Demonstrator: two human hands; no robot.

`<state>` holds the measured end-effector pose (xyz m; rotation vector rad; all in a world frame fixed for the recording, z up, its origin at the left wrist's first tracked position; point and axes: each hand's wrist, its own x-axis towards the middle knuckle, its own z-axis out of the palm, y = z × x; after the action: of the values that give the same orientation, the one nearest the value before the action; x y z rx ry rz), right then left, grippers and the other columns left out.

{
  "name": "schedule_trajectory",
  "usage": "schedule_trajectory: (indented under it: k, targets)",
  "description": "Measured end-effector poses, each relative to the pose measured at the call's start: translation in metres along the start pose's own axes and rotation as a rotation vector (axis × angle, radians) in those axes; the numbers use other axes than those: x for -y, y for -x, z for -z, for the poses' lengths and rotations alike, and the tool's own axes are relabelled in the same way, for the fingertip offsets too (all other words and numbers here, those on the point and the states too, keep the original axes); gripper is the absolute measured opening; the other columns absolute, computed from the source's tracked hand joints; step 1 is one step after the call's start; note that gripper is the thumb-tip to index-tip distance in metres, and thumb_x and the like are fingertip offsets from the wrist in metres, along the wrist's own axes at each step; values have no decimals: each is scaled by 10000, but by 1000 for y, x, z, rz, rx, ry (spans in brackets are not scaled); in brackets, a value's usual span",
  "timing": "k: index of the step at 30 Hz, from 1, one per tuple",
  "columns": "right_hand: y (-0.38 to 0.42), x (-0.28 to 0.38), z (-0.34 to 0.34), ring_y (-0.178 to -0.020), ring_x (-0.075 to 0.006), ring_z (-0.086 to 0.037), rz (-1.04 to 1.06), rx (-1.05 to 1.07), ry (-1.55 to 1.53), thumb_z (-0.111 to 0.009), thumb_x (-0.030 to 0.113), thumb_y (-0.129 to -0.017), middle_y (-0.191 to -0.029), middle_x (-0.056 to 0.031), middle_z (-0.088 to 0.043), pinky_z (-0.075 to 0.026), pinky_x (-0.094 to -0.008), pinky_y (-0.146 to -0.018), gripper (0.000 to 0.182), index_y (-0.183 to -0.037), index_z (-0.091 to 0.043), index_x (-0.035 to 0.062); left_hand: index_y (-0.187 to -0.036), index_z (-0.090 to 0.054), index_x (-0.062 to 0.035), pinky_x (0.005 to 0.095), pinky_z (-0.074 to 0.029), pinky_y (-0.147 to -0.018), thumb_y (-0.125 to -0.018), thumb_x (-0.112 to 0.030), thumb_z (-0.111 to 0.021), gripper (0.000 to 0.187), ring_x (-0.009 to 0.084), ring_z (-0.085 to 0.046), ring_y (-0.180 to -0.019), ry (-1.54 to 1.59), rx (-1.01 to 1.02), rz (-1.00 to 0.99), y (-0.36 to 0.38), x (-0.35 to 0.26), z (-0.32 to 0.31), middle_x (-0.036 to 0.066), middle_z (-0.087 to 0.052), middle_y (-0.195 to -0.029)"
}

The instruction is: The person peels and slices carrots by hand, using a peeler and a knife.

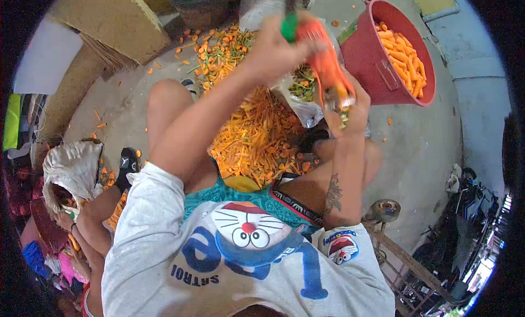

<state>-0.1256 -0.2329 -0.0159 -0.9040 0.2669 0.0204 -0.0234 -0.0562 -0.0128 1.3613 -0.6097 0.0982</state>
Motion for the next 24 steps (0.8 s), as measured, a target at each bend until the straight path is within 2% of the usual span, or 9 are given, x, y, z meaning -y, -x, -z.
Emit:
schedule_trajectory:
  k: [5,8,11,13,17,19,20,22,24]
  targets:
    - [2,2,-5,-807,-184,-644,-46,95,-106,-505,254,-1023,-1097,-133,-686,-494,-282,-626,420,-1308,-574,-47,-964,-708,-54,252,-527,-592,-884,-174,-788,164,81,-650,-672,129,-277,121,-24,28,45,2,-714,-855]
    - [-3,-1,4,-827,-185,-681,-27,228,-116,-551,234,-1014,-1019,-131,-696,-544,-301,-688,404,-1280,-594,-67,-963,-704,-45,249,-501,-575,-876,-192,-799,195,72,-623,-655,-79,-28,-105,13,2,-8,2,-709,-854]
    - [3,-8,-3,-750,-187,-658,76,-193,1,-522,254,-1029,-986,-127,-682,-490,-308,-592,423,-1293,-587,-71,-964,-704,-43,249,-496,-578,-869,-196,-805,206,67,-602,-640,-162,-44,-142,1,0,3,-10,-695,-813]
    - [3,0,3,-796,-188,-662,-98,255,-117,-519,251,-1031,-1019,-134,-673,-520,-310,-642,434,-1313,-580,-73,-956,-706,-54,244,-478,-554,-869,-191,-801,187,63,-589,-616,-94,-179,-38,-17,15,29,-20,-680,-763]
    - [0,2,-8,-752,-176,-639,-34,287,-117,-528,238,-1026,-978,-114,-662,-520,-310,-641,435,-1330,-561,-70,-966,-703,-55,238,-444,-516,-887,-176,-786,166,62,-570,-590,-123,-236,42,-4,7,21,-28,-674,-750]
    - [5,-5,-24,-736,-161,-565,141,-141,87,-498,274,-1039,-1058,-127,-659,-448,-278,-603,450,-1356,-542,-42,-988,-697,-55,238,-440,-512,-896,-175,-780,172,60,-564,-581,22,0,-265,16,1,-15,-26,-672,-746]
    - [3,-3,-16,-736,-161,-565,138,-146,90,-498,274,-1039,-1058,-127,-659,-448,-278,-603,450,-1356,-542,-42,-988,-697,-55,238,-440,-512,-896,-175,-780,172,60,-564,-581,27,-2,-260,11,2,-13,-26,-672,-746]
    - [4,0,8,-782,-156,-603,-24,257,26,-509,261,-1035,-1078,-131,-671,-459,-278,-610,441,-1363,-545,-31,-1008,-692,-46,238,-465,-548,-895,-175,-782,194,66,-581,-617,-32,-124,-60,-1,9,5,-25,-673,-768]
    - [4,1,6,-794,-160,-617,-63,314,-49,-512,262,-1032,-1081,-130,-676,-466,-277,-616,442,-1360,-548,-31,-1014,-693,-41,245,-488,-585,-888,-166,-787,201,74,-598,-653,8,-199,17,-20,15,42,-25,-678,-793]
